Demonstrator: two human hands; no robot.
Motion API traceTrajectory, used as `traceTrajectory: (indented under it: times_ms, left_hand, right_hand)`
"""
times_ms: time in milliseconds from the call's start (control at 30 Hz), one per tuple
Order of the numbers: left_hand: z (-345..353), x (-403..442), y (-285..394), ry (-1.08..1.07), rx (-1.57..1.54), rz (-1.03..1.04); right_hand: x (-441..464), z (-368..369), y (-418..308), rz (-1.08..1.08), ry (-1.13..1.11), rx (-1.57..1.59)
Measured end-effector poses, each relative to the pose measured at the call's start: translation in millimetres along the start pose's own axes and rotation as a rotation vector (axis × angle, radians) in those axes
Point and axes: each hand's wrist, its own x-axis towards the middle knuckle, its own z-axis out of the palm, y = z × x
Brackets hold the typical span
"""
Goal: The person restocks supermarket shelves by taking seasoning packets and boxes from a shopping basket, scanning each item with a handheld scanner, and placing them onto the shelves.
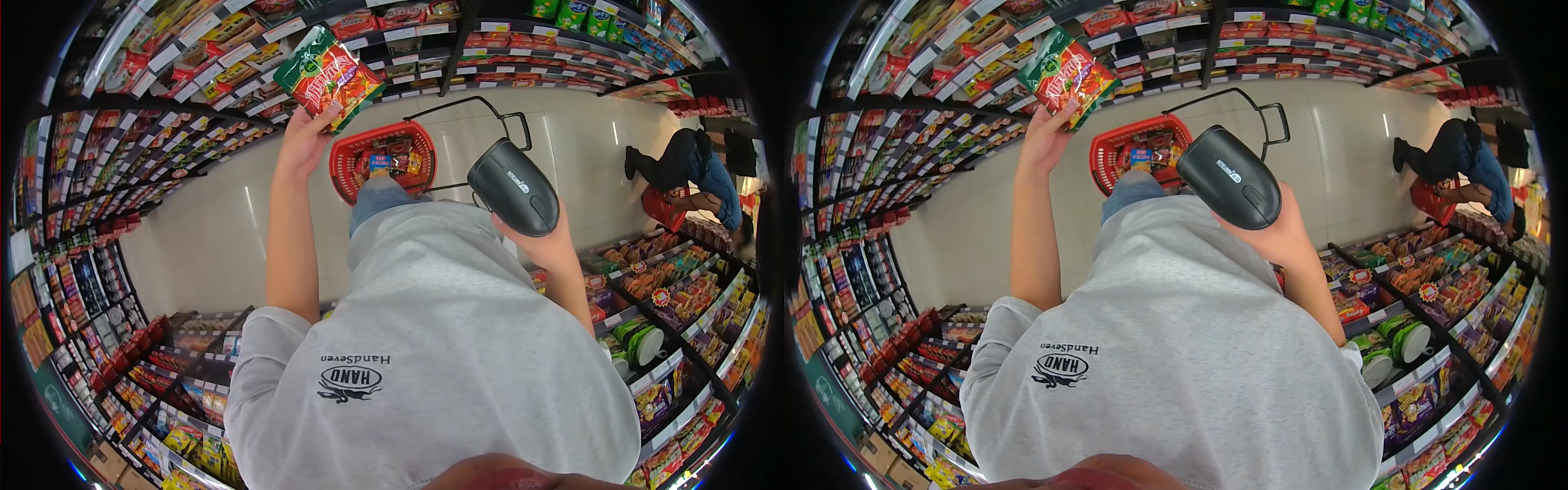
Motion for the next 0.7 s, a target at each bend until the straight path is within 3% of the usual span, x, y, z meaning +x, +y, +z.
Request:
traceTrajectory:
  times_ms: [133, 467, 633, 700]
  left_hand:
    - [-6, 0, 2, -0.093, 0.042, -0.014]
    - [-14, 14, 12, -0.063, -0.028, 0.135]
    - [-7, 27, 37, 0.059, 0.05, -0.065]
    - [-8, 34, 35, 0.08, 0.082, -0.014]
  right_hand:
    - [0, 1, 1, -0.005, -0.024, -0.008]
    - [-1, 1, 7, -0.027, -0.004, 0.032]
    - [0, 3, 5, -0.003, -0.002, 0.05]
    - [0, 2, 9, -0.036, 0.008, 0.03]
